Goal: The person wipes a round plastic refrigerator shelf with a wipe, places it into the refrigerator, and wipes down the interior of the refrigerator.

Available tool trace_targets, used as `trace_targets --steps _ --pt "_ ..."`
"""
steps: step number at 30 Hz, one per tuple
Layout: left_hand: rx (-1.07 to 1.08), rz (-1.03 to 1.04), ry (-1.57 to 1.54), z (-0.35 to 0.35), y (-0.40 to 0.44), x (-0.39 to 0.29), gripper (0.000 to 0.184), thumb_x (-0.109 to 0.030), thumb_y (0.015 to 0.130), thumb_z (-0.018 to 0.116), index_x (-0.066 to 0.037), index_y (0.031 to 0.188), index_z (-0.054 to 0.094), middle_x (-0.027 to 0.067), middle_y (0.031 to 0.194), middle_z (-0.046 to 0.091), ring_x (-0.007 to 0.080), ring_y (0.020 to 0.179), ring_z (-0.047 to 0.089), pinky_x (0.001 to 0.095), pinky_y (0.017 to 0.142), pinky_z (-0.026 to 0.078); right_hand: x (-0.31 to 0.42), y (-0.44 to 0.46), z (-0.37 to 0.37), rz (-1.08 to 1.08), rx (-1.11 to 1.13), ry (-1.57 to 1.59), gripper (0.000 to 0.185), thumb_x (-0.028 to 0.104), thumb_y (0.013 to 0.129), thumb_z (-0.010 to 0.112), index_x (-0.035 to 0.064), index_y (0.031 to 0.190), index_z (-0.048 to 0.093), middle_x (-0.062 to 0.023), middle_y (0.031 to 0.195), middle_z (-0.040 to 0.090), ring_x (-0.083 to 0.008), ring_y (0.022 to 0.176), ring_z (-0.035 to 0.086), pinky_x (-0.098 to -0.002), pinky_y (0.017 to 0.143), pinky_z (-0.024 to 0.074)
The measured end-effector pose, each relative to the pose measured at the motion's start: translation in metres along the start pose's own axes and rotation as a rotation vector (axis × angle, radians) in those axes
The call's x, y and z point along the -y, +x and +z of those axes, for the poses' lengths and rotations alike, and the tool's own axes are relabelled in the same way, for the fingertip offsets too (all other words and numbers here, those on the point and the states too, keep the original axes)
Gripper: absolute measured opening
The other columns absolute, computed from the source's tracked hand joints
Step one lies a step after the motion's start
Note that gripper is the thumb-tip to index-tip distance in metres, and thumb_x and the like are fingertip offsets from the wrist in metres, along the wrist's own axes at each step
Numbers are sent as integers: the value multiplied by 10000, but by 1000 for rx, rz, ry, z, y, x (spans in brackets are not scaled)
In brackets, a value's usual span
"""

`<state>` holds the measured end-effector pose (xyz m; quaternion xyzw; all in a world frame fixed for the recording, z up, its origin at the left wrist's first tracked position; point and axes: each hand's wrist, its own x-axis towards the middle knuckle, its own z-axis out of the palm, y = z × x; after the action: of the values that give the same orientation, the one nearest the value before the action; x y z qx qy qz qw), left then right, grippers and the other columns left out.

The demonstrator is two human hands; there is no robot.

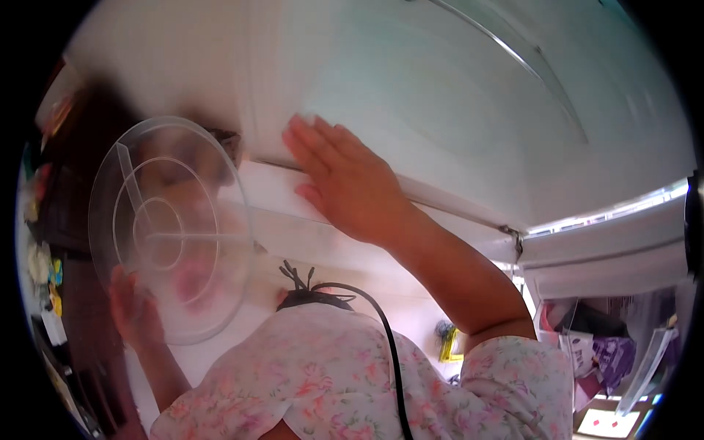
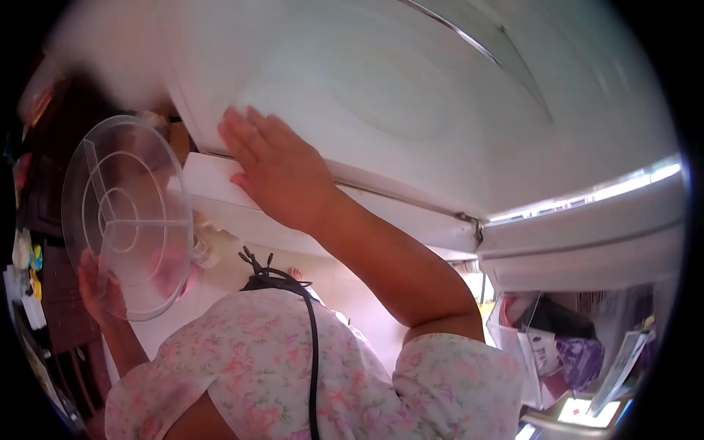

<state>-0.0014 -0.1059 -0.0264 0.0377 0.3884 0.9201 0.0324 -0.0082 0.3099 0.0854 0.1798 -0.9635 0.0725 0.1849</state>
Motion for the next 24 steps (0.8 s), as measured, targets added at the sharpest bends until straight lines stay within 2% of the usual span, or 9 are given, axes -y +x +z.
trace_targets --steps 2,3,10,14,16,19,21,23,24 --pt "-91 6 22 -10 9 -3 425 -248 978 467 -15 1331 428 134 1129 589 196 996 587 288 868 483 4 -23 -5 -142 70 -85 487 279 866 610 19 1270 528 -56 1403 435 -287 1353 332 -419 1115 296" --pt "-29 -6 -60 -31 14 -6 427 -250 980 465 -13 1333 427 133 1133 590 202 1015 581 306 897 470 2 -39 -7 -74 81 -96 412 240 830 646 40 1188 601 12 1378 465 -262 1371 313 -432 1107 308" --pt "-38 57 -50 -5 9 3 426 -297 978 485 -19 1300 462 105 1046 619 182 986 598 290 893 473 -68 -164 -59 128 46 -262 321 187 845 617 71 1143 654 -8 1299 555 -283 1343 378 -471 1099 298" --pt "-18 46 -63 10 -2 -2 421 -286 978 486 -20 1303 459 105 1012 631 184 946 610 285 884 480 -66 -177 -54 296 -50 -189 339 170 843 624 57 1162 642 -6 1271 570 -292 1341 374 -428 1063 385" --pt "121 12 144 17 -1 -10 468 -303 974 467 -1 1330 432 111 1013 613 162 860 612 259 682 524 -50 -148 -52 200 -76 -150 343 176 834 637 56 1156 639 2 1281 559 -287 1343 372 -362 1012 450" --pt "163 -126 151 117 -9 -4 386 -269 977 482 -15 1267 498 94 1002 629 162 910 612 280 785 514 -41 -143 -50 221 -87 -95 349 195 824 656 47 1139 630 -9 1300 533 -265 1359 349 -322 955 486" --pt "201 -172 279 136 -6 12 391 -313 957 514 -39 1234 539 72 1006 626 132 869 608 284 687 528 -38 -150 -49 263 -85 -106 348 192 826 653 53 1144 627 -11 1297 534 -257 1363 342 -322 945 489" --pt "-124 -274 324 207 -1 29 429 -334 956 494 -21 1248 523 97 1000 628 177 763 612 272 644 502 -37 -164 -43 369 -136 -107 333 180 837 638 73 1152 624 -12 1294 536 -241 1333 382 -338 940 482" --pt "-74 -262 440 241 -4 36 424 -338 943 519 -20 1224 531 101 1021 623 194 794 615 278 659 500 -36 -175 -42 359 -143 -101 333 180 837 638 73 1152 624 -12 1294 536 -241 1333 382 -338 940 482"
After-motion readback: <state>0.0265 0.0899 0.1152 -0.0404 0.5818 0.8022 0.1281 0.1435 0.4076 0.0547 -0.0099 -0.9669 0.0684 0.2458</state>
